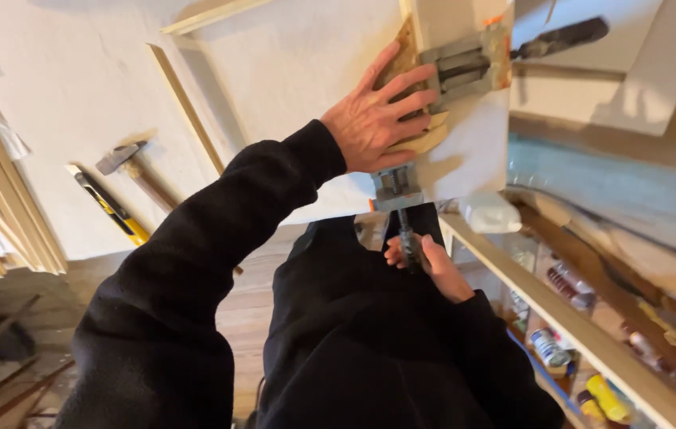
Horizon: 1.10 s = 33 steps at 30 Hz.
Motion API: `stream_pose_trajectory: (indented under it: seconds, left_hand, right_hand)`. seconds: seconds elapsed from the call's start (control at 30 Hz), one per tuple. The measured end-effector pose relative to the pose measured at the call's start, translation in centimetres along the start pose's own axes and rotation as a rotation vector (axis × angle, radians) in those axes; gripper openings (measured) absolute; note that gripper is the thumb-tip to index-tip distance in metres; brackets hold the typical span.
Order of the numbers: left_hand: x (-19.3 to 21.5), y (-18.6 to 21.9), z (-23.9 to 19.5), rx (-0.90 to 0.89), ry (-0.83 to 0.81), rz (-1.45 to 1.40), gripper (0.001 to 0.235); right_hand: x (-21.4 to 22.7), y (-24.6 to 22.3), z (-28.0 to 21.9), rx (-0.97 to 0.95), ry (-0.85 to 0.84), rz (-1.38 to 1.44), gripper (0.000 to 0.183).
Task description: The person fits mitered wood molding pieces together to form picture frame corners, seats them in a corner vise on the worktable, and tightens the vise screw. They then place small brads into the joint and hammer them in to secure the frame corner, repeating the clamping and nailing on successive corners.
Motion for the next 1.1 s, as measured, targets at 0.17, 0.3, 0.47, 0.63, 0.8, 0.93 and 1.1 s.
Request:
stream_pose_trajectory:
  seconds: [0.17, 0.3, 0.47, 0.63, 0.8, 0.93, 1.1]
  left_hand:
    - [-0.9, -0.4, -0.2, 0.023, -0.001, -0.077, 0.052]
    - [-0.5, -1.1, 0.2, 0.017, 0.019, -0.081, 0.057]
    - [-0.3, -0.9, -0.1, 0.027, 0.003, -0.088, 0.055]
    - [-0.6, -1.0, 0.0, 0.025, -0.030, -0.095, 0.056]
    - [-1.1, -0.6, 0.3, 0.037, -0.042, -0.099, 0.057]
    - [-1.0, -0.6, 0.2, 0.041, -0.013, -0.084, 0.059]
    - [-1.0, -0.5, 0.2, 0.039, -0.012, -0.110, 0.057]
  right_hand:
    - [-1.3, -0.4, -0.1, 0.010, 0.102, 0.134, 0.060]
    - [-1.2, -0.4, 0.0, 0.026, 0.063, 0.085, 0.056]
    - [-2.3, 5.7, -0.2, -0.047, 0.023, 0.423, 0.051]
    - [-2.1, 3.9, -1.0, 0.127, 0.400, 0.163, 0.032]
    - [-3.3, -1.9, -2.9, 0.396, 0.788, -0.391, 0.031]
    - [-3.0, -2.5, -3.7, 0.395, 1.013, -0.458, 0.035]
    - [0.0, 2.3, -2.8, 0.142, 0.713, 0.075, 0.024]
Point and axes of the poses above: each hand's wrist, its own z-axis towards the middle knuckle, its own x-axis out of the back of the hand, y = z × x, the point moved 7 cm from there along z, towards the middle knuckle, and after that the axes turned 9 degrees about y, right-handed, at the moved point
